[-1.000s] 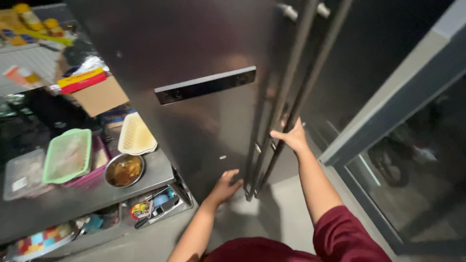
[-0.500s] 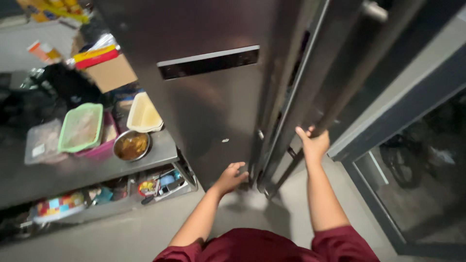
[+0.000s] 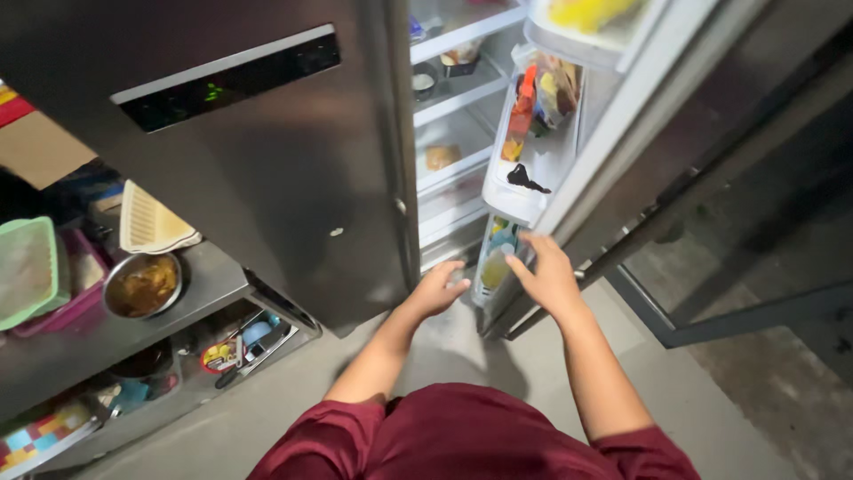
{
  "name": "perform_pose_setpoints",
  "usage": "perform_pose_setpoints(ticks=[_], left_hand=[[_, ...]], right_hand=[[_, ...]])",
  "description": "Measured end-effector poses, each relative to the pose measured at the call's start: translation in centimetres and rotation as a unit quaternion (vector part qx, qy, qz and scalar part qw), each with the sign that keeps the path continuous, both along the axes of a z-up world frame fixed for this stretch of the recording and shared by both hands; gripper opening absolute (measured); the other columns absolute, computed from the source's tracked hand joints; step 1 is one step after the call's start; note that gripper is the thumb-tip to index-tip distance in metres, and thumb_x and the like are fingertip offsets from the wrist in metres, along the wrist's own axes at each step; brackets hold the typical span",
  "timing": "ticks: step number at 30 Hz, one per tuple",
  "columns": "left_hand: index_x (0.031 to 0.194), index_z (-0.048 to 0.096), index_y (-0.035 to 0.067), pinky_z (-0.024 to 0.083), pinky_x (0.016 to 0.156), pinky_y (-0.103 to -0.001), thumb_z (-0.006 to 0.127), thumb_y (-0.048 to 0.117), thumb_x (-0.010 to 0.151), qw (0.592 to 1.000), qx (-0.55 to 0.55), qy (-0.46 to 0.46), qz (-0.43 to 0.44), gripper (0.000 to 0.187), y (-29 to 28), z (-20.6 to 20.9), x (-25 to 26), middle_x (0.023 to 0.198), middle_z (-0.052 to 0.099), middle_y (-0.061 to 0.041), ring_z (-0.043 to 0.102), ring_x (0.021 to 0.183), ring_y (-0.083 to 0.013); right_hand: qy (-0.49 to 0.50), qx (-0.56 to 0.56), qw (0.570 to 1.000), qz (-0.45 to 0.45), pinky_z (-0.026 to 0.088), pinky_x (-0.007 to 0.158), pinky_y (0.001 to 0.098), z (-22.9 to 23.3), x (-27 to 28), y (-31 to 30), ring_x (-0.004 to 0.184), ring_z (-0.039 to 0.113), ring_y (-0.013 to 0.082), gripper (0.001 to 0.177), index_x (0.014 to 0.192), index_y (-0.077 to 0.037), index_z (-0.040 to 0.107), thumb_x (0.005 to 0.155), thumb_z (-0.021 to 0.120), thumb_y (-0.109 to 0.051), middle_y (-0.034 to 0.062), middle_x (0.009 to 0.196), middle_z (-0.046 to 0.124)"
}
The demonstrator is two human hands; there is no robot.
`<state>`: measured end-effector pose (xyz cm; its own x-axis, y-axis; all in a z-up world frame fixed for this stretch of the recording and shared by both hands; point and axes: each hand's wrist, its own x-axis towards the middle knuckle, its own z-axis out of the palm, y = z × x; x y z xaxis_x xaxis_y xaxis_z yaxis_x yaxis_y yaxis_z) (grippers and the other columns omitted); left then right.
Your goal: The person retrieves a pink container of flour and a yellow seasoning packet from the refrigerator. They place the items on a counter, open the seasoning packet, and transfer raw meat pieces from a clear container into the pink flour container. The person then shakes the container to coat the meat.
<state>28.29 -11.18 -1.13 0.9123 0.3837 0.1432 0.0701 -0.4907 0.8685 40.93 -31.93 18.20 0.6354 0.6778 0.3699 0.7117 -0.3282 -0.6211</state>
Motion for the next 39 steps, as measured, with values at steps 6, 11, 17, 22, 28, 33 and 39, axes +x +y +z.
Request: perform_pose_setpoints(ticks=[6, 11, 17, 22, 28, 33, 39], left_hand=[[0.127, 0.066, 0.005, 0.060, 0.087, -0.036, 0.069, 0.021, 0.094, 0.992, -0.077, -0.092, 0.039, 0.037, -3.8, 2.6, 0.6, 0.126, 0.065, -0.014, 0.073, 0.103, -0.0243], [0.112, 0.070, 0.007, 0.059, 0.078, -0.033, 0.068, 0.012, 0.087, 0.979, -0.114, -0.100, 0.137, 0.026, -3.8, 3.7, -0.5, 0.116, 0.071, -0.009, 0.074, 0.094, -0.0214], [0.092, 0.078, 0.012, 0.057, 0.079, -0.030, 0.066, 0.008, 0.088, 0.973, -0.049, -0.117, 0.194, 0.013, -4.9, 3.9, -0.9, 0.107, 0.072, -0.007, 0.071, 0.090, -0.0190], [0.100, 0.078, 0.012, 0.053, 0.078, -0.032, 0.063, 0.016, 0.094, 0.979, -0.072, -0.074, 0.178, 0.017, -4.5, 4.2, 1.9, 0.102, 0.070, -0.008, 0.065, 0.085, -0.0207], [0.107, 0.075, 0.010, 0.054, 0.080, -0.034, 0.067, 0.029, 0.097, 0.986, -0.076, -0.032, 0.144, 0.023, -2.1, 3.1, 8.5, 0.105, 0.070, -0.011, 0.067, 0.087, -0.0202], [0.116, 0.070, 0.007, 0.056, 0.082, -0.032, 0.068, 0.026, 0.094, 0.979, -0.109, -0.106, 0.139, 0.028, 3.1, 4.3, 14.3, 0.116, 0.068, -0.009, 0.069, 0.089, -0.0192], [0.128, 0.061, 0.003, 0.055, 0.087, -0.031, 0.067, 0.018, 0.095, 0.956, -0.127, -0.178, 0.196, 0.037, 11.9, 7.1, 22.2, 0.119, 0.070, -0.013, 0.067, 0.098, -0.0188]], right_hand=[[-0.124, 0.062, 0.990, 0.001, 0.045, 0.109, 0.0451, 2.2, 4.5, 3.0, 0.134, 0.050, 0.0392, 0.059, 0.140, -0.005, 0.054, 0.087, 0.076, -0.017, 0.0203, 0.145, 0.052], [-0.157, 0.013, 0.984, -0.085, 0.041, 0.101, 0.0507, 1.6, 6.6, 2.0, 0.124, 0.055, 0.0366, 0.078, 0.148, -0.009, 0.048, 0.079, 0.080, -0.019, 0.0176, 0.134, 0.056], [-0.158, -0.021, 0.979, -0.126, 0.043, 0.100, 0.0500, 1.0, 9.7, -3.3, 0.116, 0.057, 0.0383, 0.067, 0.145, -0.012, 0.056, 0.083, 0.079, -0.019, 0.0162, 0.127, 0.060], [-0.158, -0.030, 0.971, -0.176, 0.043, 0.097, 0.0516, 1.6, 10.2, -4.9, 0.108, 0.057, 0.0428, 0.063, 0.138, -0.006, 0.059, 0.081, 0.079, -0.022, 0.0216, 0.120, 0.060], [-0.202, 0.010, 0.969, -0.142, 0.040, 0.108, 0.0523, 2.2, 9.5, -3.0, 0.127, 0.052, 0.0469, 0.066, 0.140, 0.001, 0.055, 0.081, 0.077, -0.019, 0.0276, 0.132, 0.057], [-0.155, 0.013, 0.988, -0.009, 0.044, 0.107, 0.0482, 1.8, 12.0, 2.6, 0.132, 0.051, 0.0435, 0.057, 0.134, -0.004, 0.060, 0.081, 0.076, -0.016, 0.0239, 0.141, 0.055], [-0.031, -0.009, 0.998, 0.059, 0.049, 0.102, 0.0440, -0.7, 21.3, 11.3, 0.123, 0.058, 0.0375, 0.054, 0.130, -0.006, 0.064, 0.081, 0.079, -0.021, 0.0196, 0.134, 0.059]])
